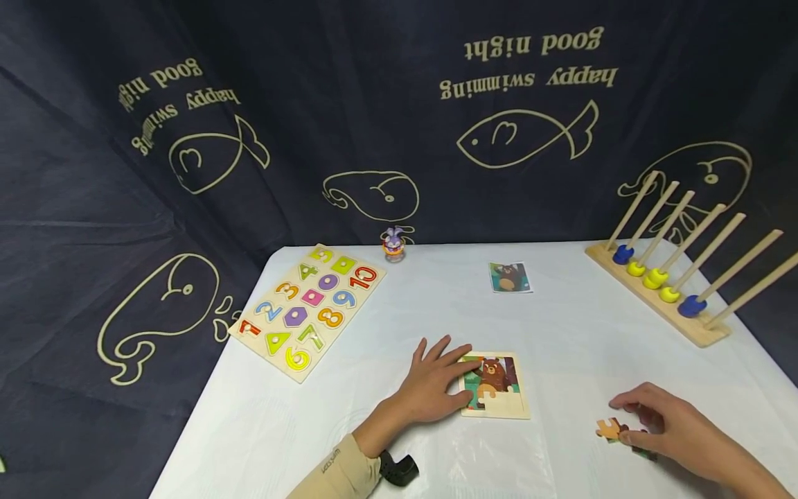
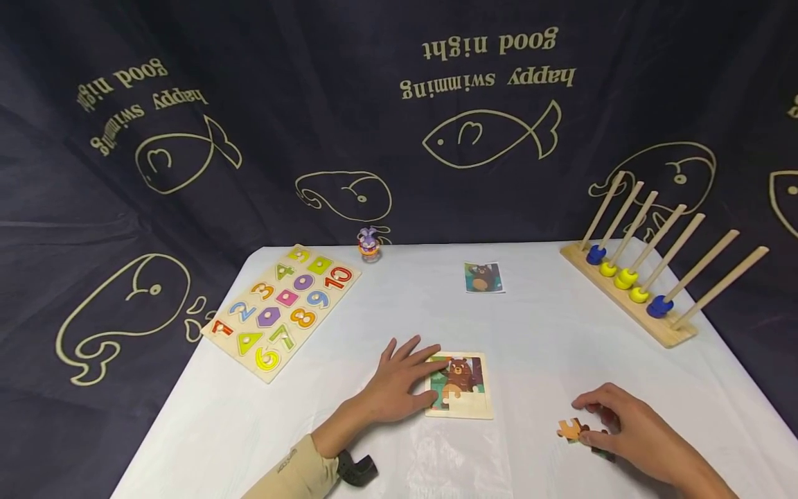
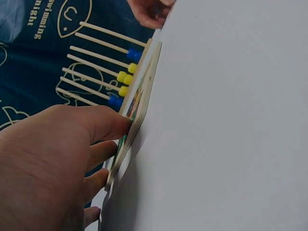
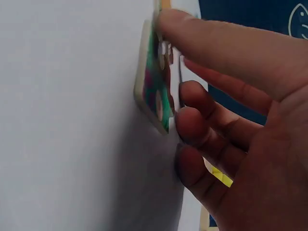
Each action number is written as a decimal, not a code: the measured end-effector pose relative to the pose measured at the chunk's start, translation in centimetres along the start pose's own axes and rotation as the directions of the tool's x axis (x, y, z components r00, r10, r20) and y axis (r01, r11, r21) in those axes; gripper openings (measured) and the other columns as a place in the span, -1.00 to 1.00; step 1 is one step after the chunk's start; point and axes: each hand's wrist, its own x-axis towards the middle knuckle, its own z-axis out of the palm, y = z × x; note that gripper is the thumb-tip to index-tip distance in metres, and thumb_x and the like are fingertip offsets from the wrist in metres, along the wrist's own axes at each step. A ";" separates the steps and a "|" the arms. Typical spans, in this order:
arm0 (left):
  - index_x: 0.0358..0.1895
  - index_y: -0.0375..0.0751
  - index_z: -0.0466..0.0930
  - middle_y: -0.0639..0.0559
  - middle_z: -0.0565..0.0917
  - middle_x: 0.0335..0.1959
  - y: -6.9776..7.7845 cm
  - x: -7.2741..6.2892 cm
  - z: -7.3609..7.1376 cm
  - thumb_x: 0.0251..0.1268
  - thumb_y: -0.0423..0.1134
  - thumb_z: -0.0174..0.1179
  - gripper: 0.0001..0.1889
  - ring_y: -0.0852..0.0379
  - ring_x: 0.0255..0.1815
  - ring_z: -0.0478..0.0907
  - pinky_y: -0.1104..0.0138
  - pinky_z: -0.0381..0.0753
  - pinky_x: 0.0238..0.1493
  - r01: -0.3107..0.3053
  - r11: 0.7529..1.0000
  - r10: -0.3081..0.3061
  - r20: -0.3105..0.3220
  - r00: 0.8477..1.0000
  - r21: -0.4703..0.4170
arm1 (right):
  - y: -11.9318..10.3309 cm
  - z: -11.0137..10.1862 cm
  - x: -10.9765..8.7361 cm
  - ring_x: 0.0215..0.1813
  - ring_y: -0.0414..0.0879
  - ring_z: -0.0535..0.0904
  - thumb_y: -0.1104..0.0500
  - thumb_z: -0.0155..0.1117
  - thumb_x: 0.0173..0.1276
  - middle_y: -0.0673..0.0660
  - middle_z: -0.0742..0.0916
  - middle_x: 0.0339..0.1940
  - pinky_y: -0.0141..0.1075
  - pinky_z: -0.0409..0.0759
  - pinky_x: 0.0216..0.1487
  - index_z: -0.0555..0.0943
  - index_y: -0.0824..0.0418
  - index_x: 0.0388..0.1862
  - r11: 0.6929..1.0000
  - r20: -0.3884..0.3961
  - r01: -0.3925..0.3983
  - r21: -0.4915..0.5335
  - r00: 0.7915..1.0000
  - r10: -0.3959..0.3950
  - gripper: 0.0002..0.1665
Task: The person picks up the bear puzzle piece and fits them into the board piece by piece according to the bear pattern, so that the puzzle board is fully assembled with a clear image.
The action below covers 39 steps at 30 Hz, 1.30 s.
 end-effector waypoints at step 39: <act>0.38 0.22 0.37 0.16 0.24 0.45 0.0 -0.2 0.1 0.34 0.11 0.03 -0.46 -0.10 0.50 -0.02 -0.27 -0.11 0.32 -0.005 1.000 0.005 -0.010 1.000 -0.010 | -8.8 3.0 4.8 -0.35 -0.32 0.40 -0.03 0.47 0.14 -0.24 0.52 -0.28 -0.40 0.40 -0.39 0.66 -0.16 -0.11 0.976 -0.065 0.197 -0.098 0.977 -0.203 -0.69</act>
